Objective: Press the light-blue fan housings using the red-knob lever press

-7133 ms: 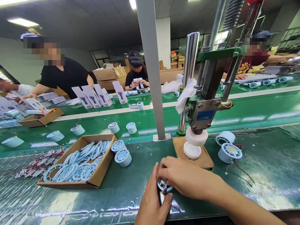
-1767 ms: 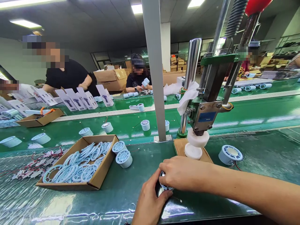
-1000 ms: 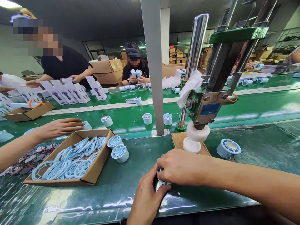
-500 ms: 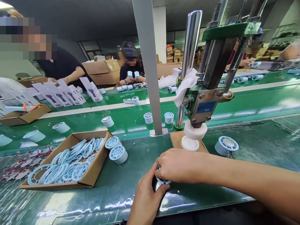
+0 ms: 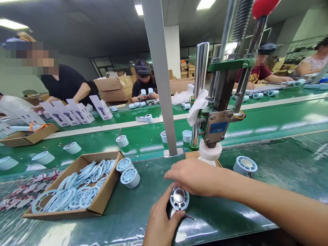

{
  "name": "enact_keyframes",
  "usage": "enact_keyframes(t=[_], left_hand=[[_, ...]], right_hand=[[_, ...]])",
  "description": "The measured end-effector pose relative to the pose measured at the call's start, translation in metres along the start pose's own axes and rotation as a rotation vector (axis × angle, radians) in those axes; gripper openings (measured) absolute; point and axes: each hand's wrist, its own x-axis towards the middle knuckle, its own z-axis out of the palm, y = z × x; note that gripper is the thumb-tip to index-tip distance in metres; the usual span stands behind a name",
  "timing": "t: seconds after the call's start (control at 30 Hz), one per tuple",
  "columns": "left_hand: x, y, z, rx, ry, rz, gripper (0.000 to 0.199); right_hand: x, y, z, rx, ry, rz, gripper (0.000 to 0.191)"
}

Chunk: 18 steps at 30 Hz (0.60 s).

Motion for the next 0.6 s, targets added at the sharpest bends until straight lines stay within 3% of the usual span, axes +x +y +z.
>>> enact_keyframes(t=[0.1,0.17,0.2,0.27,0.33,0.43,0.5,0.6], left_hand=[[0.0,-0.006,0.002,-0.007,0.046,-0.006,0.069],[0.001,-0.009,0.003,-0.028,0.049,0.019,0.073],[0.001,-0.01,0.003,-0.032,0.04,0.03,0.072],[0.002,-0.01,0.003,-0.034,0.023,0.038,0.067],[0.003,-0.008,0.003,-0.048,0.025,0.017,0.072],[0.002,-0.006,0.003,-0.072,0.03,-0.013,0.088],[0.002,-0.008,0.003,-0.065,0.026,-0.014,0.089],[0.003,-0.013,0.004,-0.042,0.023,0.006,0.088]], right_hand=[[0.013,-0.01,0.007,0.737,0.367,0.125,0.046],[0.024,-0.016,0.028,1.127,0.461,0.161,0.057],[0.029,-0.018,0.04,1.189,0.445,0.17,0.059],[0.038,-0.017,0.059,1.212,0.398,0.192,0.059],[0.043,-0.012,0.061,1.22,0.388,0.204,0.058],[0.042,-0.006,0.03,1.143,0.446,0.196,0.054],[0.036,-0.005,0.008,1.019,0.477,0.187,0.051],[0.019,-0.006,0.001,0.785,0.417,0.161,0.029]])
